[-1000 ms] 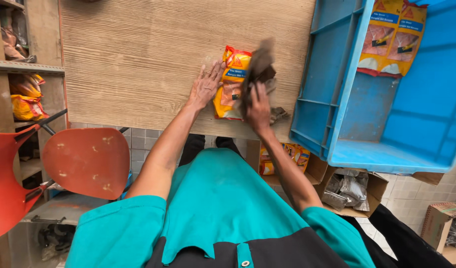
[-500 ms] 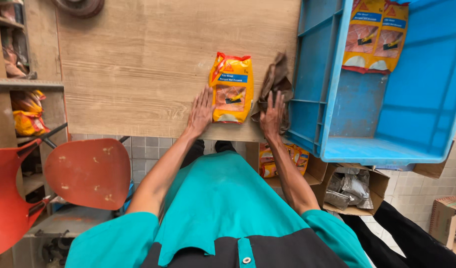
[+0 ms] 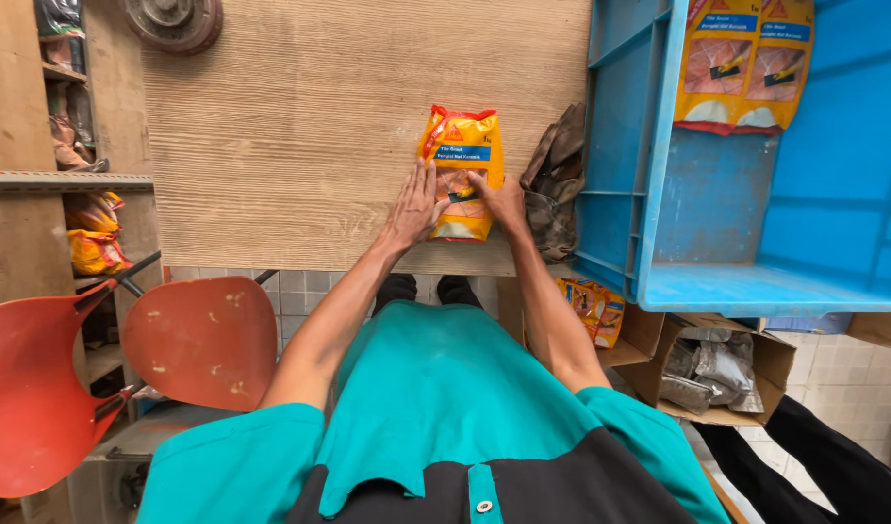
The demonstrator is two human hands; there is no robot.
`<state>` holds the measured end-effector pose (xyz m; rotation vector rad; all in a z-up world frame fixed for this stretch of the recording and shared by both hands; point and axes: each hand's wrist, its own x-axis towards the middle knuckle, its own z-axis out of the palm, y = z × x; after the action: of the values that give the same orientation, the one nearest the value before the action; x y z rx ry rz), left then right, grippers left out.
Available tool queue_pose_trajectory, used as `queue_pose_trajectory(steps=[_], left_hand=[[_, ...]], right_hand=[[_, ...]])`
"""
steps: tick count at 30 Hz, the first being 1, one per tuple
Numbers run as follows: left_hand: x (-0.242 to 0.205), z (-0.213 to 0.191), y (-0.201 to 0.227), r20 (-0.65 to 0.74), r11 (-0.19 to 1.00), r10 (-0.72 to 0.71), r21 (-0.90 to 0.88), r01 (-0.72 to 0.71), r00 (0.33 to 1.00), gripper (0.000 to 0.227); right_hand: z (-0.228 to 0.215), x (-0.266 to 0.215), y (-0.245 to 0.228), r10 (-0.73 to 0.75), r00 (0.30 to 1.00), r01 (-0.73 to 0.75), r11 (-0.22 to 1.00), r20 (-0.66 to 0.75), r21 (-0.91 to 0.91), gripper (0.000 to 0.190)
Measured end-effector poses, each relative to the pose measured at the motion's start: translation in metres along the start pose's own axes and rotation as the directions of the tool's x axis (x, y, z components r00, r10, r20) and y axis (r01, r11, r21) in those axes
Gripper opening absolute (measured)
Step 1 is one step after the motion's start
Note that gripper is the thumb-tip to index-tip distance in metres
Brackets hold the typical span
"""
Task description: The person wipes grout bags with a cloth and places them into a blue crate.
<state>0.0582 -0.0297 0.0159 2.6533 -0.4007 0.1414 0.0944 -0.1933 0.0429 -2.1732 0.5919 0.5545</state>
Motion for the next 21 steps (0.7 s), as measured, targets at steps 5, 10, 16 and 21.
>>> queue_pose_trajectory(steps=[5,10,16,21], left_hand=[[0.007,-0.002,0.001,0.185,0.975,-0.047,-0.206,0.086,0.982,0.078],[0.027,-0.001,0.015,0.388,0.874,-0.038,-0.434,0.219,0.921,0.066],[0.031,-0.053,0.014,0.525,0.457,-0.267,-0.669,0.586,0.808,0.067],[0.022,-0.029,-0.014,0.398,0.721,-0.221,-0.548,0.424,0.890,0.074]], right_hand=[[-0.014,-0.011,-0.007,-0.103,0.995,0.097,0.968,0.016,0.233,0.045],[-0.013,-0.028,-0.022,-0.205,0.958,0.220,0.974,-0.203,0.054,0.030],[0.025,-0.034,-0.029,-0.480,0.875,0.484,0.873,-0.063,0.063,0.028],[0.009,-0.039,-0.009,-0.564,0.823,0.509,0.787,-0.069,-0.348,0.077]])
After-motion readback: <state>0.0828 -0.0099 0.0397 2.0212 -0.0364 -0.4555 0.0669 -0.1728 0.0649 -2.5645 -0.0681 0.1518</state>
